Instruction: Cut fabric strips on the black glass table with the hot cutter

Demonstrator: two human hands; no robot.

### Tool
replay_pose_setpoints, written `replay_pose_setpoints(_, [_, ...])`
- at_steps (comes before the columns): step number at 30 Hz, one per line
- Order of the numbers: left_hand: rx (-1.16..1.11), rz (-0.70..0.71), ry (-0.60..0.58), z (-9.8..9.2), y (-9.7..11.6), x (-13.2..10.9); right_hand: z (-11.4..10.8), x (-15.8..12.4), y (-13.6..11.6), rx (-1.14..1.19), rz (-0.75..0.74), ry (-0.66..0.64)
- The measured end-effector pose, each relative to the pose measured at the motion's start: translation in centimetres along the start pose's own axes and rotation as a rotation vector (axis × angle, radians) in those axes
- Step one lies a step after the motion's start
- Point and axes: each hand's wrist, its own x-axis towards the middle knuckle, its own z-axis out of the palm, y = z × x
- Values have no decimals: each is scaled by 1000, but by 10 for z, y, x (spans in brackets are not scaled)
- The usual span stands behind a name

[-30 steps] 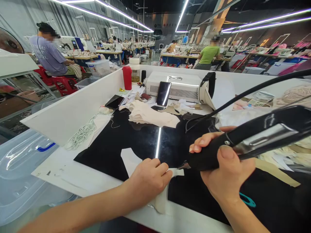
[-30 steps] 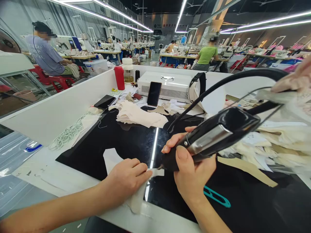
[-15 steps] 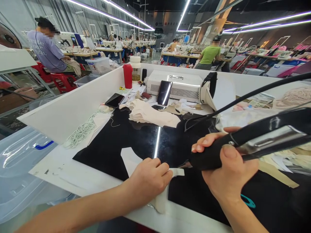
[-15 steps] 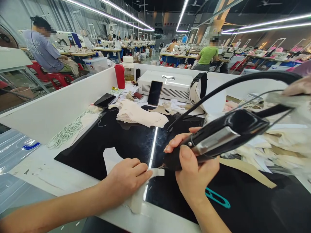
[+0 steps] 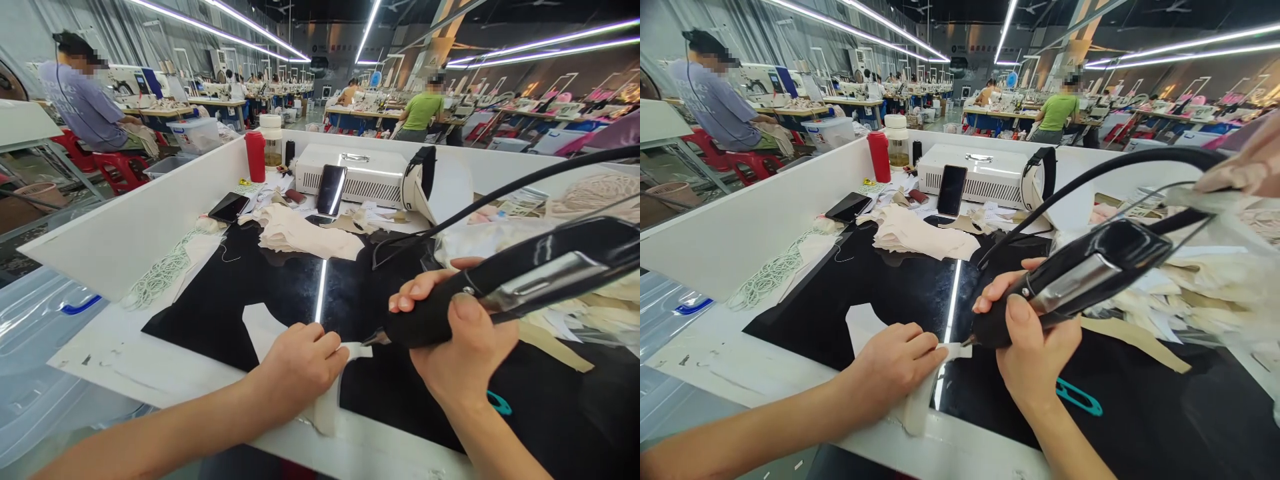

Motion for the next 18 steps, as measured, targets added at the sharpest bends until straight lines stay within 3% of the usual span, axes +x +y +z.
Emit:
replay_pose_setpoints(8, [-11,17,-36,-2,-2,1,3,-12,-3,33,6,-65])
replay_pose_setpoints(18, [1,13,-36,-1,-2,-1,-2,-8,-4,27,5,-23])
